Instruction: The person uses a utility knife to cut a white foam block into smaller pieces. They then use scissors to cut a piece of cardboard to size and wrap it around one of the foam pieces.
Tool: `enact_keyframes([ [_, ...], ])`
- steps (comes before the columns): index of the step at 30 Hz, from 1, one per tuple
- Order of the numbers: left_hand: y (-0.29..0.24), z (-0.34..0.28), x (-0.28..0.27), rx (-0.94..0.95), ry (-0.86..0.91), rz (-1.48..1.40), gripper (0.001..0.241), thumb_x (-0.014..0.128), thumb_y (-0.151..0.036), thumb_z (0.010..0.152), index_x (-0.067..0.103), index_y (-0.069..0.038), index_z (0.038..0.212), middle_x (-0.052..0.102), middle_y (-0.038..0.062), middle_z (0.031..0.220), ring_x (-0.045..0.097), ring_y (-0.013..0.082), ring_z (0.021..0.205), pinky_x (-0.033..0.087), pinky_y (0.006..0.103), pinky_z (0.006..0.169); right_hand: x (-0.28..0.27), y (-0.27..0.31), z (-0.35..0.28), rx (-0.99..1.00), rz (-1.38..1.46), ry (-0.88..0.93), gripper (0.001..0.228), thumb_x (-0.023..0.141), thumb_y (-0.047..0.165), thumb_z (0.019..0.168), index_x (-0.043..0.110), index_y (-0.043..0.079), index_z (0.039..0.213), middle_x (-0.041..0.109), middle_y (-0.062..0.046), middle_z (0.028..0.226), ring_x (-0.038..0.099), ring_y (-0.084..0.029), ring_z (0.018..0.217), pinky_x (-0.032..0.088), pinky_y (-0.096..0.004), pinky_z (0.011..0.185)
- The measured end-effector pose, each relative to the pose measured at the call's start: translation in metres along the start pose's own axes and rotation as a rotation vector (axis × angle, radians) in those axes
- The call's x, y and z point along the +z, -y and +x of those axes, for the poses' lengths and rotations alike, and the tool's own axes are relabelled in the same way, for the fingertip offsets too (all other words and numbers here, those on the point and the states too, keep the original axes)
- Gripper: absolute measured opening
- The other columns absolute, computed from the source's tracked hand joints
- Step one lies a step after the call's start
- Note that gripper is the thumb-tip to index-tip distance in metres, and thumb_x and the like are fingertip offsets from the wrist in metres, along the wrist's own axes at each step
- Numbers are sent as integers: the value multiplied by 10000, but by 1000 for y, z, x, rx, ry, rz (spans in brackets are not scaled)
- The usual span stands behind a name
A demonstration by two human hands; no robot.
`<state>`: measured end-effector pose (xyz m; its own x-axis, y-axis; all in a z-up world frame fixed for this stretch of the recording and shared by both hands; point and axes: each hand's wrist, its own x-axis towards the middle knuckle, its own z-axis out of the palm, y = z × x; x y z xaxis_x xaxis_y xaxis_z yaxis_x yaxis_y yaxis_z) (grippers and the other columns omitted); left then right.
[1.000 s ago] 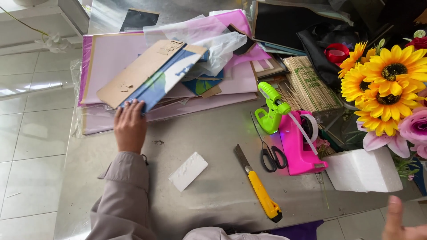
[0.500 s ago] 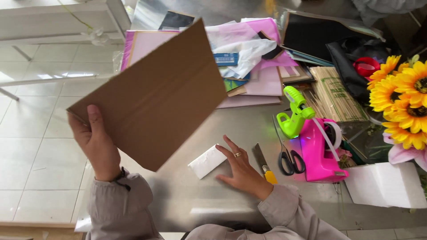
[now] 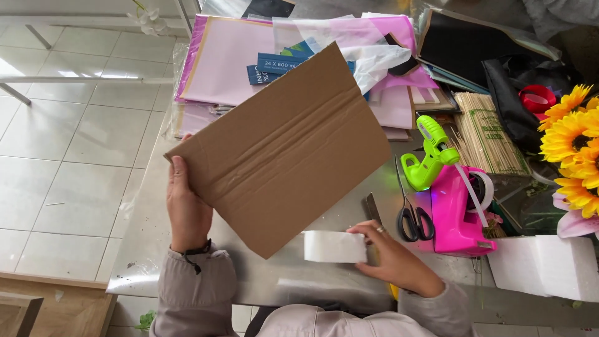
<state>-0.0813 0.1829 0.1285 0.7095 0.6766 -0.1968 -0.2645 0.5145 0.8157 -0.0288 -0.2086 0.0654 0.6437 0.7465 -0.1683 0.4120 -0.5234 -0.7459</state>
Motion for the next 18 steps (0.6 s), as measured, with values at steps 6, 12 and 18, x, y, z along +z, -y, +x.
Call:
enact_keyframes([
  [6, 59, -20, -4, 178, -265, -60, 482, 458, -366, 1057, 489, -196, 1507, 571, 55, 1462, 580, 193, 1278, 535, 322, 1082, -12, -14, -25, 340, -1, -104, 680, 865, 247, 816, 560, 263, 1423, 568, 21, 1401, 639, -154, 1295, 454, -319, 1072],
  [12, 166, -72, -54, 168, -479, 157, 310, 623, -190, 979, 534, -116, 1267, 594, 57, 1201, 596, 181, 1108, 498, 303, 991, -2, -26, -23, 372, 63, -546, 698, 828, 291, 826, 544, 99, 1434, 589, -111, 1332, 647, -241, 1150, 574, -358, 972],
  [18, 196, -132, -77, -218, -85, 295, 481, 669, -37, 905, 475, -54, 1345, 640, 168, 1210, 671, 225, 988, 586, 333, 882, -6, -33, -26, 392, 15, -801, 697, 808, 304, 857, 532, 53, 1446, 558, -155, 1282, 618, -260, 1049, 569, -362, 839],
])
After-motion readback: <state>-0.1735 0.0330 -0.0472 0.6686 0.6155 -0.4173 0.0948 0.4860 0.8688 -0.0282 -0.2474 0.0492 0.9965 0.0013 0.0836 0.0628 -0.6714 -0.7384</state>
